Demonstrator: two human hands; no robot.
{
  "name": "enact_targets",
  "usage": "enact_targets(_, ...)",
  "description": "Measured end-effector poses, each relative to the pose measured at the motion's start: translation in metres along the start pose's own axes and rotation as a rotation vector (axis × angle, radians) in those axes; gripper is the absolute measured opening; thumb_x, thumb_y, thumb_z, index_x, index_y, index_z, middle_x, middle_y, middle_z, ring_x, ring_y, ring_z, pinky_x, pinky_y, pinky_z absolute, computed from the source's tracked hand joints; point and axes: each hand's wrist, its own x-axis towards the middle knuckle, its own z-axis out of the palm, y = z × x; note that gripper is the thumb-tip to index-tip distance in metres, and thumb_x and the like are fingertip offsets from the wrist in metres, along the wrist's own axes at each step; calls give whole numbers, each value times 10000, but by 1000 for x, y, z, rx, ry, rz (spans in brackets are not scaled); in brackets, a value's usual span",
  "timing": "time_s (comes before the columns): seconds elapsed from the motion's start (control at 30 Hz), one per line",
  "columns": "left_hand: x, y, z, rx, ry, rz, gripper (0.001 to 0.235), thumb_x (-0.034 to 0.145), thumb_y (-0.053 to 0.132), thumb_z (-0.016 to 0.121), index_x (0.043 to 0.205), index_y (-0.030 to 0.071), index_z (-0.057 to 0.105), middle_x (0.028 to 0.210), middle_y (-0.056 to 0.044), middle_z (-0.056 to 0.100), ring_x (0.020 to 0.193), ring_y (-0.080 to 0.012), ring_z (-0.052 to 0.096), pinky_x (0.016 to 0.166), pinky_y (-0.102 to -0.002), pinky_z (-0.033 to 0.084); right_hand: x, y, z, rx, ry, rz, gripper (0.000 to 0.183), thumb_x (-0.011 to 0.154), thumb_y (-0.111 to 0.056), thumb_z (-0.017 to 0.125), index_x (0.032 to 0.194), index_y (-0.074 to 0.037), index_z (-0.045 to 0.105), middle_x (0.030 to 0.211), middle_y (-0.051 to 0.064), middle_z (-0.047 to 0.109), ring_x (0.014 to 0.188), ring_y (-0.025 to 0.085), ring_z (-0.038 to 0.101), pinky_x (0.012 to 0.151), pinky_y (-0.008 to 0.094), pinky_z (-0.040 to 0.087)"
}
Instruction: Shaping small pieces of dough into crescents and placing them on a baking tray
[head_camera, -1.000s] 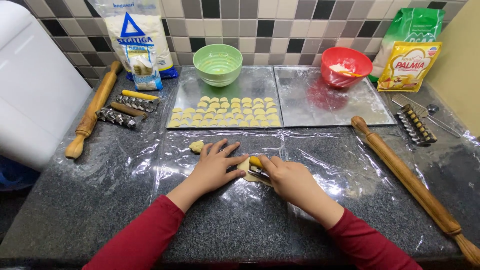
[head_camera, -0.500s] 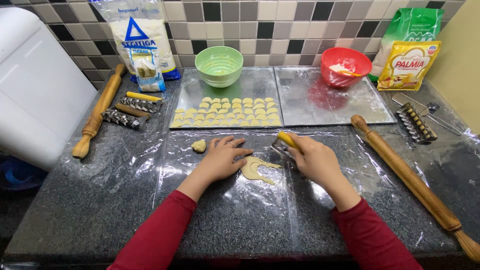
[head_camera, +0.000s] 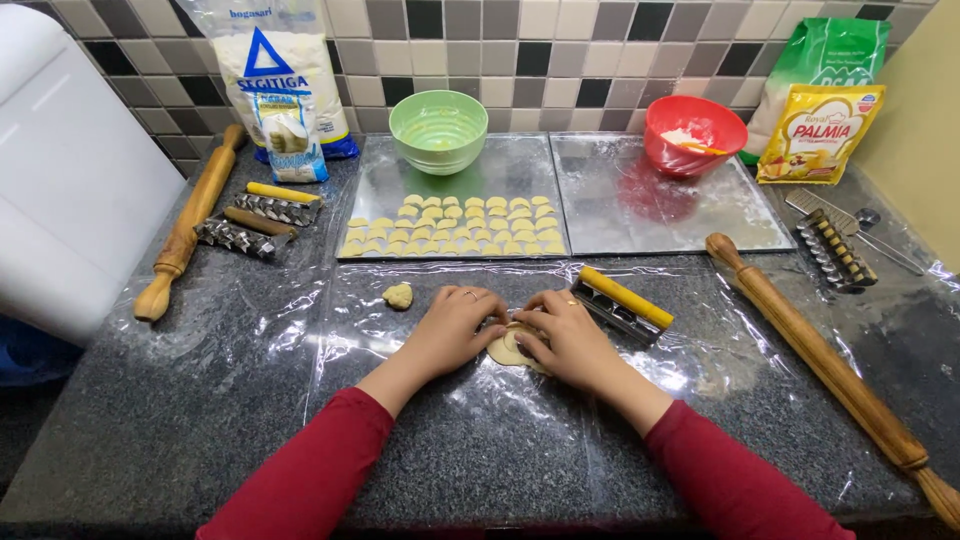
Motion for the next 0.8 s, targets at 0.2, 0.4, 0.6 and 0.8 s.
enact_targets(0.2, 1, 4, -3, -166, 43, 15, 152, 975, 311, 638, 1087, 208, 639, 1004, -1, 684, 1077, -245, 671, 1008, -458, 430, 8, 11, -2, 258, -49, 127, 152, 842, -243, 779, 935, -127, 746, 1025, 79, 698, 1022, 372, 644, 872, 463, 526)
enact_targets(0.4, -5, 17, -20, -451, 35, -24, 321, 959, 223, 639, 1265, 129, 605, 1052, -167, 693, 1061, -419, 662, 955, -523, 481, 11, 17, 0, 536, -157, 395, 169, 882, -219, 720, 998, -101, 758, 915, 115, 783, 911, 284, 713, 823, 429, 534)
enact_targets(0.6, -5, 12, -19, -359, -21, -84, 380, 928, 271, 679, 1295, 194, 618, 1007, -87, 763, 1068, -339, 663, 989, -449, 417, 18, 0, -2, 623, -158, 467, 247, 825, -203, 770, 1032, -84, 705, 864, 125, 781, 852, 254, 715, 796, 381, 544)
enact_targets(0.8, -7, 14, -23, -290, -43, -93, 464, 887, 323, 723, 1321, 218, 597, 1023, -65, 768, 1078, -308, 642, 1023, -458, 371, 18, 6, 4, 670, -193, 493, 435, 729, -172, 852, 1131, -138, 689, 878, 46, 762, 785, 139, 670, 767, 287, 544)
